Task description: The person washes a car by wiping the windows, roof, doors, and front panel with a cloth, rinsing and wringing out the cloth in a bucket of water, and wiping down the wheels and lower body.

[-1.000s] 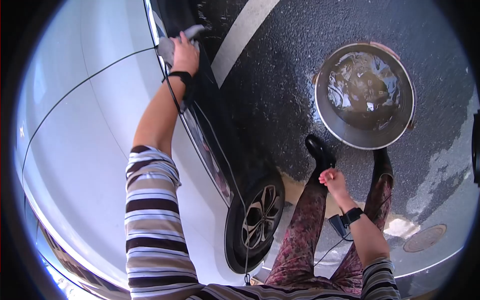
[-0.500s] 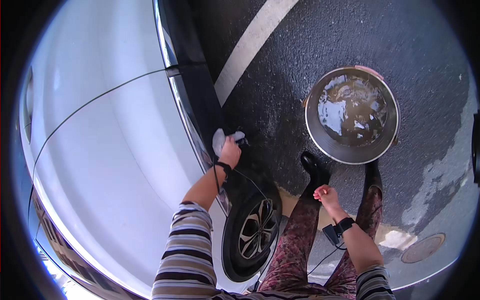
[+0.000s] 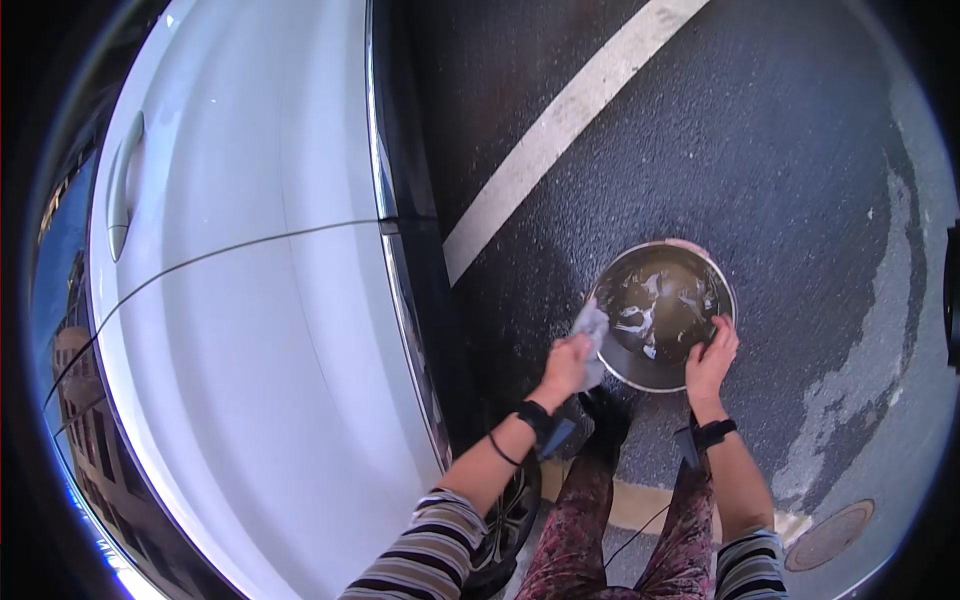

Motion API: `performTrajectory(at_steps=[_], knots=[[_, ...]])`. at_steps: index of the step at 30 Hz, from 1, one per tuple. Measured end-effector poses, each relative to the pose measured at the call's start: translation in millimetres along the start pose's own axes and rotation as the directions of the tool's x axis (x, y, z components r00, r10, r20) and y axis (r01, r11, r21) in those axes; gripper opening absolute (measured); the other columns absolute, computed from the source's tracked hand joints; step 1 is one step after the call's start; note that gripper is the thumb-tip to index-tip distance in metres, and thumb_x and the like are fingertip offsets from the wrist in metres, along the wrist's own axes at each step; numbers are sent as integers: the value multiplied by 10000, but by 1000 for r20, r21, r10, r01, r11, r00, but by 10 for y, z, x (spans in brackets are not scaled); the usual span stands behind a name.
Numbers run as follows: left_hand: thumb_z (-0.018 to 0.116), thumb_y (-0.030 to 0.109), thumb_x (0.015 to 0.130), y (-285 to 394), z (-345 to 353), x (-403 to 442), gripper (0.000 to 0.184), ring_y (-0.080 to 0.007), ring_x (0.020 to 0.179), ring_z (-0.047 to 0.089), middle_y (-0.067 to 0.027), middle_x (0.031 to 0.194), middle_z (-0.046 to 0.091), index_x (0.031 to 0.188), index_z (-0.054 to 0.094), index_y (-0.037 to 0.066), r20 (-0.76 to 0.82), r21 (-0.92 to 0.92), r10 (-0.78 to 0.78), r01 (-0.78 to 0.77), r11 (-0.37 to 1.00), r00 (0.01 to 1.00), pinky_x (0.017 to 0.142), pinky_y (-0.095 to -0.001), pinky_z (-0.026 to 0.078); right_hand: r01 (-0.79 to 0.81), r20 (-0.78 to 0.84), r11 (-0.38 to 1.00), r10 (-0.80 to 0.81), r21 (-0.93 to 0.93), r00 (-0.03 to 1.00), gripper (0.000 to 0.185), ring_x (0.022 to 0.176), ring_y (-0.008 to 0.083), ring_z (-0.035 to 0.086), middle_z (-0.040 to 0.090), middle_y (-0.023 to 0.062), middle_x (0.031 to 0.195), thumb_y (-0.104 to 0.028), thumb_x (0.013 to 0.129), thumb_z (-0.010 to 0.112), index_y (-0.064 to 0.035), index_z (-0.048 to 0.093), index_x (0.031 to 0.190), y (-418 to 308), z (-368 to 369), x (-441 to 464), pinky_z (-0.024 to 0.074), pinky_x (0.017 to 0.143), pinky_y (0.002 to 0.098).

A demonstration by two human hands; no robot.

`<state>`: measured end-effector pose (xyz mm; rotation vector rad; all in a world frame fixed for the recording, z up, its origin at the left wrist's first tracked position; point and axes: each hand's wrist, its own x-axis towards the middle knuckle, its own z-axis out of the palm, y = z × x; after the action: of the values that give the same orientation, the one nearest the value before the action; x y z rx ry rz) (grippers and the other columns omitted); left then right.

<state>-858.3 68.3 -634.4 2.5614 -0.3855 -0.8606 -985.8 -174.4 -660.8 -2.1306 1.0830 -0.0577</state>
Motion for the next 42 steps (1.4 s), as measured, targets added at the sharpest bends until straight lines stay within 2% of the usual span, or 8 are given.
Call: performTrajectory(at_steps=[12,19,22,26,31,36,40,42], knots=[[568,237,918,729,-74,572,472,-358,1334,434,-245,1435,446,1362,521,85,179,-6,-115,118,993,977,1118,-384,353,-350,381,910,411,-221,828,961,1471,351,166,189,100,1595,-185,772,734,-130,155,1536,410,337,917,259,1113,609],[639,133,845,1400,-312,662,707,-457,1349,363,-254,1531,274,1469,314,70,146,160,-85,61,985,986,1129,-449,336,-311,440,927,373,-208,817,657,1214,341,514,532,149,1313,-222,709,741,-92,491,1303,180,-175,928,409,971,546],[637,122,837,1746,-322,631,699,-449,1365,345,-259,1528,273,1459,325,63,161,130,20,-41,991,987,1118,-457,350,-242,399,967,252,-77,882,224,895,375,660,699,157,849,-189,737,624,-84,681,927,-60,-428,656,456,897,509],[601,62,831,1937,-339,529,675,-408,1405,308,-212,1523,311,1454,343,72,257,199,193,-247,948,947,1091,-480,370,115,691,959,99,-257,716,306,902,361,685,714,175,915,-299,741,627,-81,747,919,-430,-534,474,500,885,452],[621,125,821,1736,-373,620,547,-376,1382,364,-170,1428,476,1356,508,95,395,262,124,-240,935,911,1058,-507,385,8,737,973,169,-231,654,377,901,358,690,709,198,919,-369,758,640,-44,746,915,-378,-405,503,550,852,406],[576,490,858,1083,125,1106,492,-357,933,666,-209,827,685,886,706,16,761,48,148,-282,958,632,856,-453,490,178,809,937,153,-302,567,379,937,353,676,706,188,923,-395,757,658,-60,745,914,-336,-285,524,534,857,430],[507,479,927,1542,-531,1150,469,-382,930,660,-199,947,694,972,736,72,939,214,-173,-110,971,297,811,-457,509,164,789,913,218,-372,575,326,930,354,684,707,198,928,-352,780,656,-56,752,879,-612,-394,562,547,846,438],[466,590,935,1396,-631,1082,596,-389,972,650,-209,988,691,954,736,59,841,155,-11,-222,963,541,862,-463,495,176,801,904,238,-390,550,279,939,359,679,704,205,931,-298,791,651,-52,749,878,-610,-370,576,542,852,450]])
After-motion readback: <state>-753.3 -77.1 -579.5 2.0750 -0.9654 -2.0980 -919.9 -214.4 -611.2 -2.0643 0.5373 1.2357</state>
